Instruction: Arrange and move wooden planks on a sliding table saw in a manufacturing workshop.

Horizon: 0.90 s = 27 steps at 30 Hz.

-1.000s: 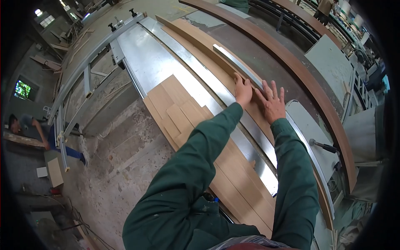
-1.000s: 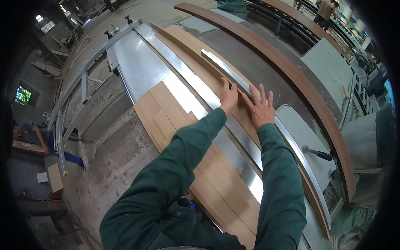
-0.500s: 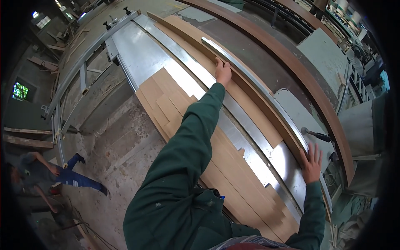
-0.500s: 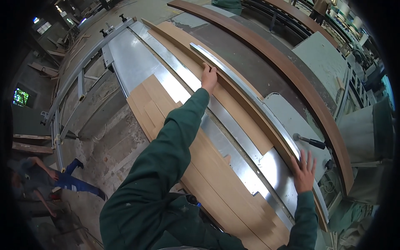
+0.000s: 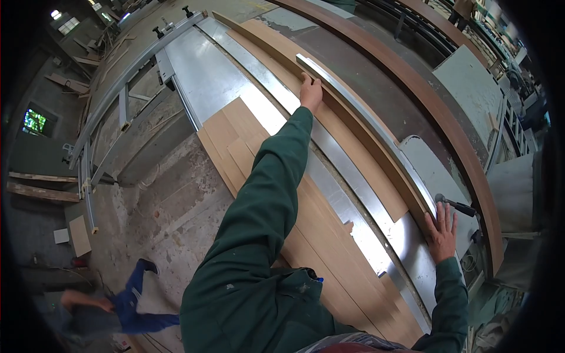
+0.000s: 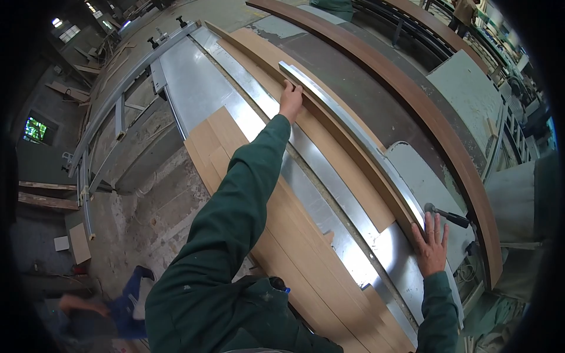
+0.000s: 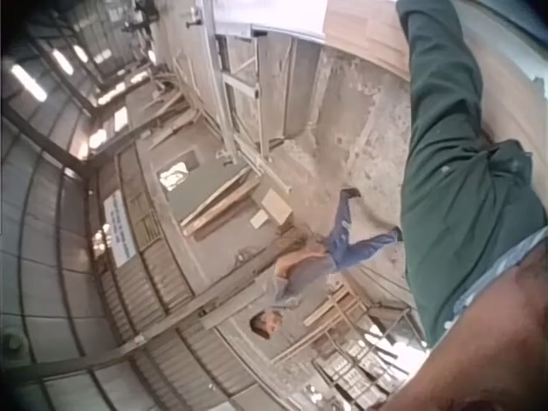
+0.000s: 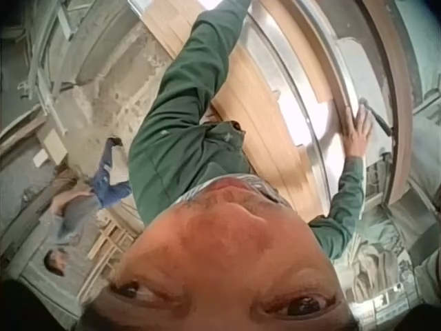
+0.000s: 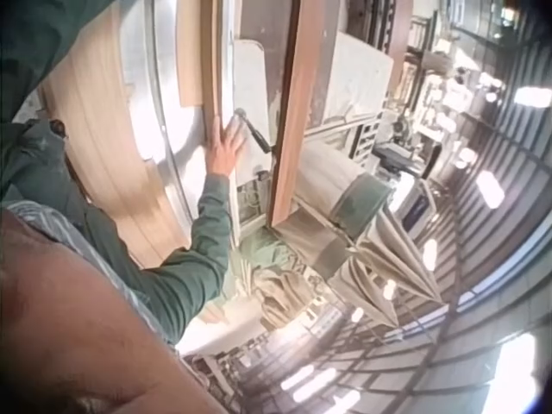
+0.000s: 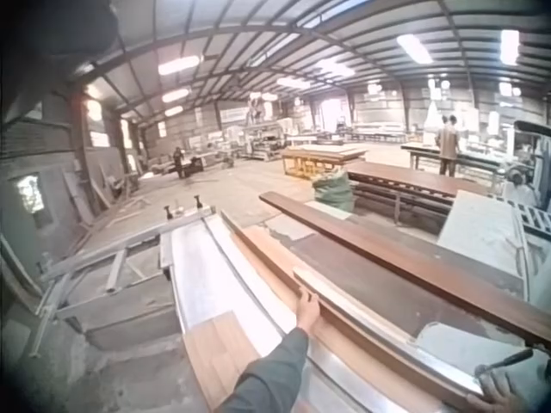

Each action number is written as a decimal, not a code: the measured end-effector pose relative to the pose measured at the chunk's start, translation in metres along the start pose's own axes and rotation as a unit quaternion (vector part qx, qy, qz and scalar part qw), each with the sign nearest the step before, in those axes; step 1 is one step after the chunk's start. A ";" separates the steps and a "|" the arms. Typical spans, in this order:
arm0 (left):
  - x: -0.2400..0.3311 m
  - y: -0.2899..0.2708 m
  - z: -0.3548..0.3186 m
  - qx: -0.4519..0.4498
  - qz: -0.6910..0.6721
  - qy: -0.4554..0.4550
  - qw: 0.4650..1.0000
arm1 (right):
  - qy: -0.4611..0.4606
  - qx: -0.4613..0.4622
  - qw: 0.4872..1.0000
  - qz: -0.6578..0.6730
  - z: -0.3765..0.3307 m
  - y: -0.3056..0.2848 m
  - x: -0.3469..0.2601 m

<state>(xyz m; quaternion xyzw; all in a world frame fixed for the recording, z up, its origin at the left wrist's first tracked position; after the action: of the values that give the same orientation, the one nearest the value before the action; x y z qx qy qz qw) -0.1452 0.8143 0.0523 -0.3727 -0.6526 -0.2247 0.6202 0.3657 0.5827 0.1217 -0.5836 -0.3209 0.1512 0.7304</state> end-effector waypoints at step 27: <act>0.010 -0.046 0.090 0.001 -0.042 0.002 0.999 | -0.011 0.015 1.000 0.003 0.099 -0.003 -0.041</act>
<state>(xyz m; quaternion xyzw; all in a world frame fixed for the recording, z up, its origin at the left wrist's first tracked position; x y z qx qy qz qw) -0.2374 0.8562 0.0584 -0.3437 -0.6666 -0.2511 0.6120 0.2702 0.6323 0.1237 -0.5716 -0.3248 0.1643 0.7354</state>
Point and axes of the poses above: each hand's wrist, its own z-axis towards the middle knuckle, its own y-axis out of the palm, x = y × z, the point moved 7 cm from there along z, towards the middle knuckle, and after that the axes turned 8 degrees about x, right-handed, at the moved point
